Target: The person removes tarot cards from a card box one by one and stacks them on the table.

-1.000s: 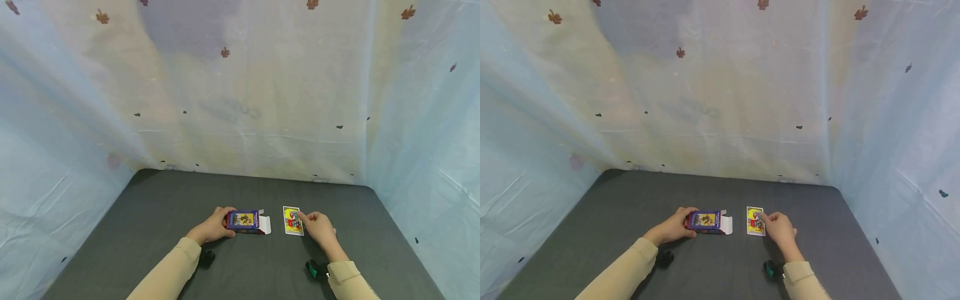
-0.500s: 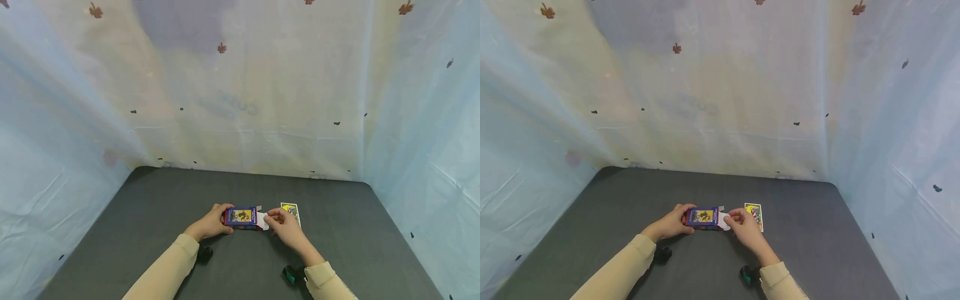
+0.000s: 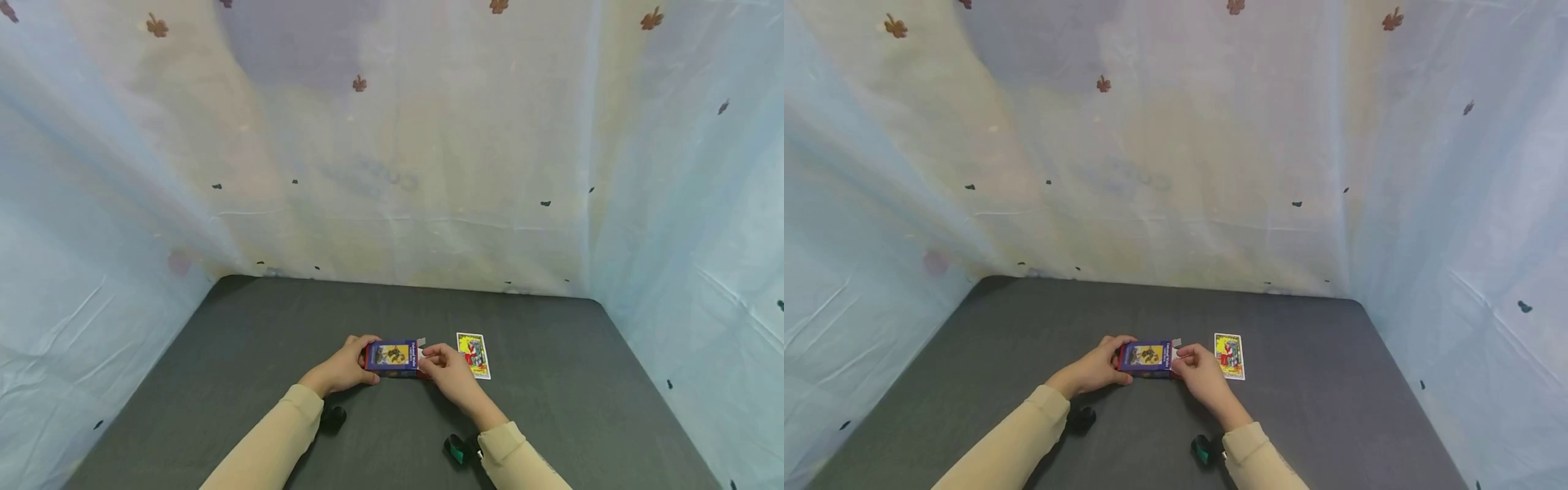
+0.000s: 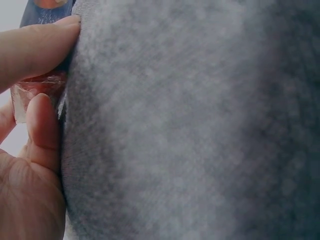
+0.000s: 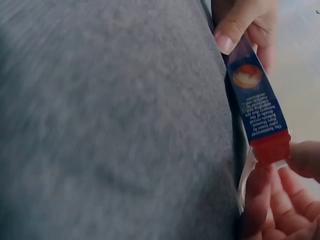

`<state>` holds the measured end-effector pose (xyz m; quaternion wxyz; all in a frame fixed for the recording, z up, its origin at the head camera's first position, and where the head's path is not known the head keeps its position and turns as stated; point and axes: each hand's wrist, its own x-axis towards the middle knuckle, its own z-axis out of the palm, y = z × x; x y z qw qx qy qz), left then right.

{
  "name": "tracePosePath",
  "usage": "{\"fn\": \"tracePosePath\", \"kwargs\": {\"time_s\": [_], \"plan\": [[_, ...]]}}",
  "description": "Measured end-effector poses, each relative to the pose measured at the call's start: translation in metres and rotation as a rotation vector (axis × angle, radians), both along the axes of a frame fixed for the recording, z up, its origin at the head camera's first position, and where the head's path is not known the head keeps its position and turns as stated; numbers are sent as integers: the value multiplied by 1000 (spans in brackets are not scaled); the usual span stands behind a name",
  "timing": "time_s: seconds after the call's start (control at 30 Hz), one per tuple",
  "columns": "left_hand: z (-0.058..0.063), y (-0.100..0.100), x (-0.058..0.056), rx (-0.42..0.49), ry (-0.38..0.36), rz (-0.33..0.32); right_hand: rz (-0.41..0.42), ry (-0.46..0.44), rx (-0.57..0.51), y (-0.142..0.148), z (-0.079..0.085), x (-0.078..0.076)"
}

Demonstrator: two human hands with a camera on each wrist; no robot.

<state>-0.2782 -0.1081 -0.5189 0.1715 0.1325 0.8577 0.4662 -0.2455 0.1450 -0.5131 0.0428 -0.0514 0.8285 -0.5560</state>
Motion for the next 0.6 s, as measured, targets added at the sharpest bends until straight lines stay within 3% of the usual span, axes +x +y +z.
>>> {"fn": "tracePosePath", "kwargs": {"time_s": [0.33,0.6], "plan": [[2,1,0,1,5,-14,0,-26,172,-5,3,-4],[4,-3,1,-21,95,-84,-14,-33,299,-9,3,-11]]}}
